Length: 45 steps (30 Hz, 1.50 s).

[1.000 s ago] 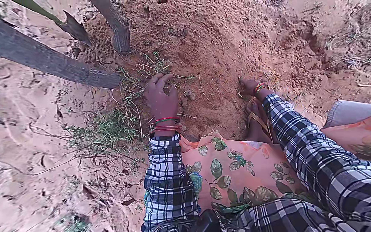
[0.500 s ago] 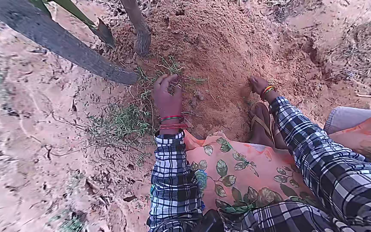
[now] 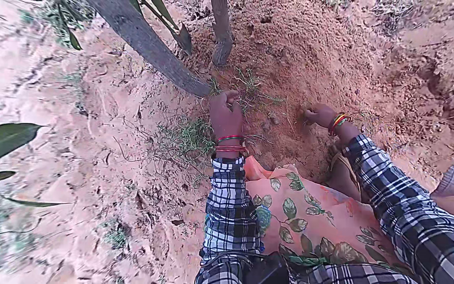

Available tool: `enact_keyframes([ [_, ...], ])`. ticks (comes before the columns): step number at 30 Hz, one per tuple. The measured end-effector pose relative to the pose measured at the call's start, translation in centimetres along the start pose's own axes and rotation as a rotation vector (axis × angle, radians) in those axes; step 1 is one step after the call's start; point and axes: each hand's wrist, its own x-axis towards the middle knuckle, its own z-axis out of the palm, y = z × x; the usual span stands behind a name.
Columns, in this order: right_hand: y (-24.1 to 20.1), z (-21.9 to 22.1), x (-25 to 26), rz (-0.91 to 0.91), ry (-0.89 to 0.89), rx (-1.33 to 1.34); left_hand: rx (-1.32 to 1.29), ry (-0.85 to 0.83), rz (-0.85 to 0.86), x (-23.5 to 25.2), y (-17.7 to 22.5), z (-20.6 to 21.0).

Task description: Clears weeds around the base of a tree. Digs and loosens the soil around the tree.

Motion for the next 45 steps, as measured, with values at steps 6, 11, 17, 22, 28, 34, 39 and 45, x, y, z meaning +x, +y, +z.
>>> enact_keyframes([
  [6, -12.8, 1.5, 4.6, -0.262, 0.1, -0.272, 0.307, -0.365, -0.031, -0.5, 0.8, 3.4],
  [11, -12.7, 3.5, 2.8, -0.38, -0.026, -0.384, 0.413, -0.184, -0.201, 0.4, -1.4, 2.5],
  [17, -7.7, -0.5, -0.1, -0.166, -0.053, -0.424, 0.275, -0.353, -0.103, 1.1, 0.3, 2.1],
  [22, -13.9, -0.6, 3.2, -0.334, 0.141, -0.332, 0.058, -0.259, -0.036, -0.4, 2.2, 1.1],
  [28, -16.3, 6.2, 5.7, -0.456, 0.063, -0.425, 0.22, 0.073, -0.184, 0.9, -2.0, -2.8],
  [34, -10.2, 4.2, 0.9, -0.383, 0.034, -0.294, 0.468, -0.292, -0.246, 0.5, 0.3, 1.5],
  [39, -6.4, -0.3, 2.4, 0.025, 0.206, -0.236, 0.19, -0.376, -0.183, 0.8, 0.6, 1.1],
  [45, -14.3, -0.1, 6.8, -0.252, 0.31, -0.209, 0.116, 0.307, -0.157, 1.0, -0.7, -3.2],
])
